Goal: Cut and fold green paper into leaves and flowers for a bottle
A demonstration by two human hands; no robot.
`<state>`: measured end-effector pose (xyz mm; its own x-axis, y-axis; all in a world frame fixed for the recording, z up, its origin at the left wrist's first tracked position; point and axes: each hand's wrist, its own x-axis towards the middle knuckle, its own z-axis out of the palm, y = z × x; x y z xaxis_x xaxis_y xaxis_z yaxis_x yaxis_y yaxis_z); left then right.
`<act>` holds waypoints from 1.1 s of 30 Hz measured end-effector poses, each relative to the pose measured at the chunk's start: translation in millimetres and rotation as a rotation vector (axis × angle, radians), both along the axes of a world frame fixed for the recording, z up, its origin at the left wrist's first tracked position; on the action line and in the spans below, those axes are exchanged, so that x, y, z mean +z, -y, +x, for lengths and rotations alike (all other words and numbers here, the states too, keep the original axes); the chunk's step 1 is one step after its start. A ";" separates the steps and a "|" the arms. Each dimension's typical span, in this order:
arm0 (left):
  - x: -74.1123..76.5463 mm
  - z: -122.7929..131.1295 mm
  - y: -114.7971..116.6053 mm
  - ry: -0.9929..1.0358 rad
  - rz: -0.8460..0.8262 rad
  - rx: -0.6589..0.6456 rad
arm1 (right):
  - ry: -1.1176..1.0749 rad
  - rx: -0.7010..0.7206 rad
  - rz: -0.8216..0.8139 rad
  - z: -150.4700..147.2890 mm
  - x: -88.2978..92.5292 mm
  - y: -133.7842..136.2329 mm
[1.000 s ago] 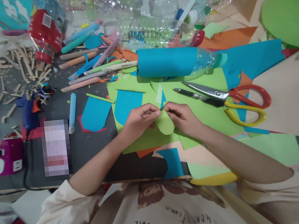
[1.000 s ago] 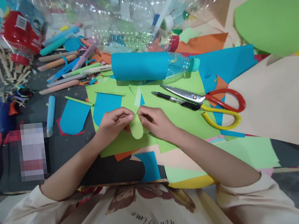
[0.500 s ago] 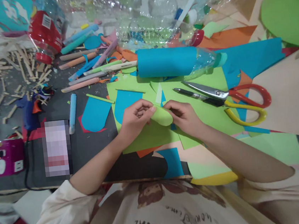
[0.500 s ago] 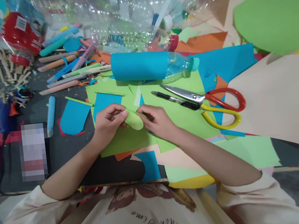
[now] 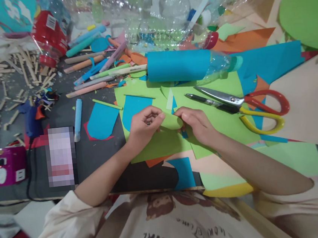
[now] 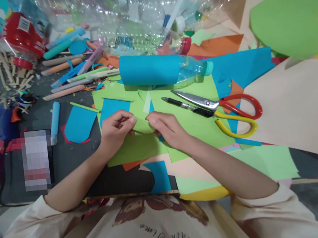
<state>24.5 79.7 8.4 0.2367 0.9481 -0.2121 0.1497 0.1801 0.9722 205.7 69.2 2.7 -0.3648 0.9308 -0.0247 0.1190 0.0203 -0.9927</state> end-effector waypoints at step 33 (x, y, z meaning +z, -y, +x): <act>-6.7 -4.8 0.6 -0.214 0.272 -0.154 | 0.057 -0.118 0.075 -4.5 -4.2 0.6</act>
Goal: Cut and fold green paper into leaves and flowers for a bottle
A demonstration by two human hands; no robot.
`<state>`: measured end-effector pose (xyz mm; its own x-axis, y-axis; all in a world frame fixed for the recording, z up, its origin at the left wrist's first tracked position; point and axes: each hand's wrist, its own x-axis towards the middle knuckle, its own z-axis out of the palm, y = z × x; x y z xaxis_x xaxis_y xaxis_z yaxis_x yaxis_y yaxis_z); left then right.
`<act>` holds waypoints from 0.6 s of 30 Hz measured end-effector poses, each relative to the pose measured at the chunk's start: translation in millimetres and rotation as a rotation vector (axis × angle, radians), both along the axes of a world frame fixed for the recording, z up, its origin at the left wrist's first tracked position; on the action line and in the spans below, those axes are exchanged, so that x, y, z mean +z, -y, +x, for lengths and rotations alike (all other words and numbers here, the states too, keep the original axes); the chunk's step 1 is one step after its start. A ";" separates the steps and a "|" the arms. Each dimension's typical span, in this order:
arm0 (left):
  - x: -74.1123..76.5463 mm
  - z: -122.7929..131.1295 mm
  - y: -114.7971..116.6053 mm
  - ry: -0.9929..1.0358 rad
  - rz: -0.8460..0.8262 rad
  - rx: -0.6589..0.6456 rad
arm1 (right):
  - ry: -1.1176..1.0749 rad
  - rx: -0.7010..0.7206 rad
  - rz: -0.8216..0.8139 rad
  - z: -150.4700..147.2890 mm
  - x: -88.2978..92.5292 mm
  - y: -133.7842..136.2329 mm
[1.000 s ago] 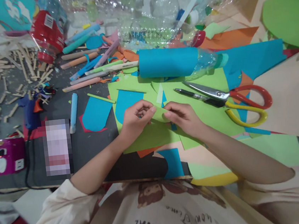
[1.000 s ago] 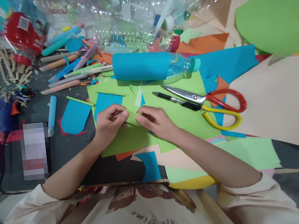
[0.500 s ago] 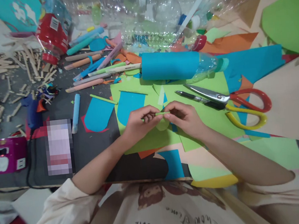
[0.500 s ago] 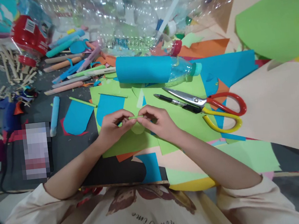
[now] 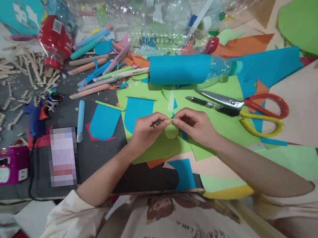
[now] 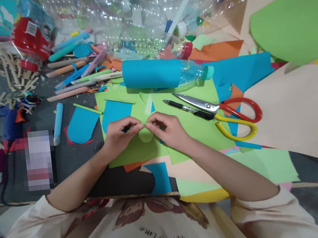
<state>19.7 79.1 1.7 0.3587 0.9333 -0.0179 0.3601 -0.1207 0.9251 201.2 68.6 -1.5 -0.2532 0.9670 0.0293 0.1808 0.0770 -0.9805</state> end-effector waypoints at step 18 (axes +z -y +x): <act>-2.1 -0.6 2.3 0.022 0.164 -0.048 | 0.050 0.055 0.159 1.9 -2.1 0.0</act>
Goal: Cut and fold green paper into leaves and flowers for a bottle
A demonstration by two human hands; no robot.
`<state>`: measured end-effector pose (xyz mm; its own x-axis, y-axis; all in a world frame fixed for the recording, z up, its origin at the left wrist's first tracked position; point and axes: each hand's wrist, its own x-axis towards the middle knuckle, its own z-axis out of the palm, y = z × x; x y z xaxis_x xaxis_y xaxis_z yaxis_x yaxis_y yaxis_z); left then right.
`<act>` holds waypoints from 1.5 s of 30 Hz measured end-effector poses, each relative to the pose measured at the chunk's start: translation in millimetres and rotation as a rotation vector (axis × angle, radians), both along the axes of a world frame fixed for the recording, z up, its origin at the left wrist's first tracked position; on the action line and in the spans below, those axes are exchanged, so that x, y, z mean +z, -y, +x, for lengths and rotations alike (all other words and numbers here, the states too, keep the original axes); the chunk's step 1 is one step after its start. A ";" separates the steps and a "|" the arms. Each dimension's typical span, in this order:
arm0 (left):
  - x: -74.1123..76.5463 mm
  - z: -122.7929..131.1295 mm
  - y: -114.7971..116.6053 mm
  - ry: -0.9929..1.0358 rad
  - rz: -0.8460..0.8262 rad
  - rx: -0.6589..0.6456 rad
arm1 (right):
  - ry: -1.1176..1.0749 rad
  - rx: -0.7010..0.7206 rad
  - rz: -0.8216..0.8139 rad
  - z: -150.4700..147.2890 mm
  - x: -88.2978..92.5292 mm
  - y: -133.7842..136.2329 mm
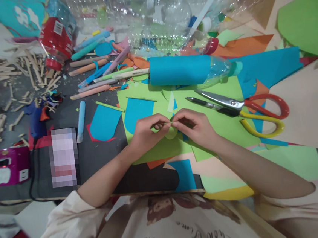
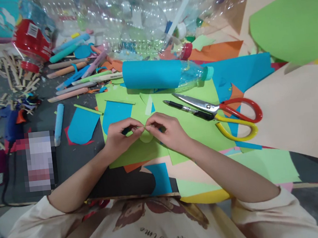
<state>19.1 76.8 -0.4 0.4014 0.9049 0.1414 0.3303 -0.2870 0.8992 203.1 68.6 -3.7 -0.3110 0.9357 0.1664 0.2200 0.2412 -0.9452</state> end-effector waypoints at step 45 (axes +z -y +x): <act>0.2 6.0 -2.2 0.083 -0.248 0.140 | -0.113 -0.055 -0.275 2.1 3.7 -5.6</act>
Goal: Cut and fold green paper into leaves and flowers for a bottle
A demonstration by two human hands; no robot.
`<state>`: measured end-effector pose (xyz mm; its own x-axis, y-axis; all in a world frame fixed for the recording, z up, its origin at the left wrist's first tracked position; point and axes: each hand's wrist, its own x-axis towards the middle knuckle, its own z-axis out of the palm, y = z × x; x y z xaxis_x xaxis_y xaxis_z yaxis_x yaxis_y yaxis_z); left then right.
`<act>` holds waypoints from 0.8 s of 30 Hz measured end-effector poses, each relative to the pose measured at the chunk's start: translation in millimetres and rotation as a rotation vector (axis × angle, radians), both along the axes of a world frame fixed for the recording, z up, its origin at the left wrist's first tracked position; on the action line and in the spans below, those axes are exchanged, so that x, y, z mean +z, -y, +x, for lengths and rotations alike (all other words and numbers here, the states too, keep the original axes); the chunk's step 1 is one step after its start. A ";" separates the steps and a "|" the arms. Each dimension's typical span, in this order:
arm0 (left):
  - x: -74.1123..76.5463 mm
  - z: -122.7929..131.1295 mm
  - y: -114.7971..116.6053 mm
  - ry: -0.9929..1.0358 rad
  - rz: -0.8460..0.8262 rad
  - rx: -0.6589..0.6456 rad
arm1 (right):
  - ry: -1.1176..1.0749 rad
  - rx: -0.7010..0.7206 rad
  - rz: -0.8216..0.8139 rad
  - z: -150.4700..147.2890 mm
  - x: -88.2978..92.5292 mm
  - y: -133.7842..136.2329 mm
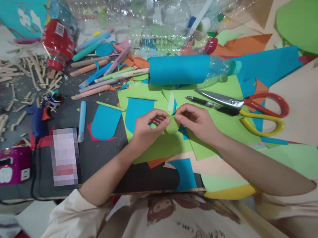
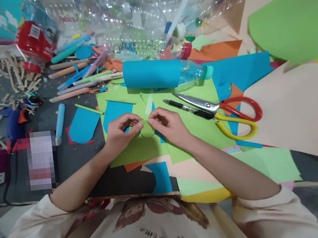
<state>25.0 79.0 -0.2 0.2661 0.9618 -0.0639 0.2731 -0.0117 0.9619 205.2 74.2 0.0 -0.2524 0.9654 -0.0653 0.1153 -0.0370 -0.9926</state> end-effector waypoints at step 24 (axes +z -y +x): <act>-0.6 -4.1 -0.6 -0.126 0.162 0.060 | -0.074 0.001 -0.021 1.8 3.0 0.6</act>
<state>20.9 79.6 -0.8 0.2075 0.9762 0.0633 0.3962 -0.1431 0.9070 206.9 73.7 2.9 -0.2587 0.9636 -0.0670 0.0417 -0.0582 -0.9974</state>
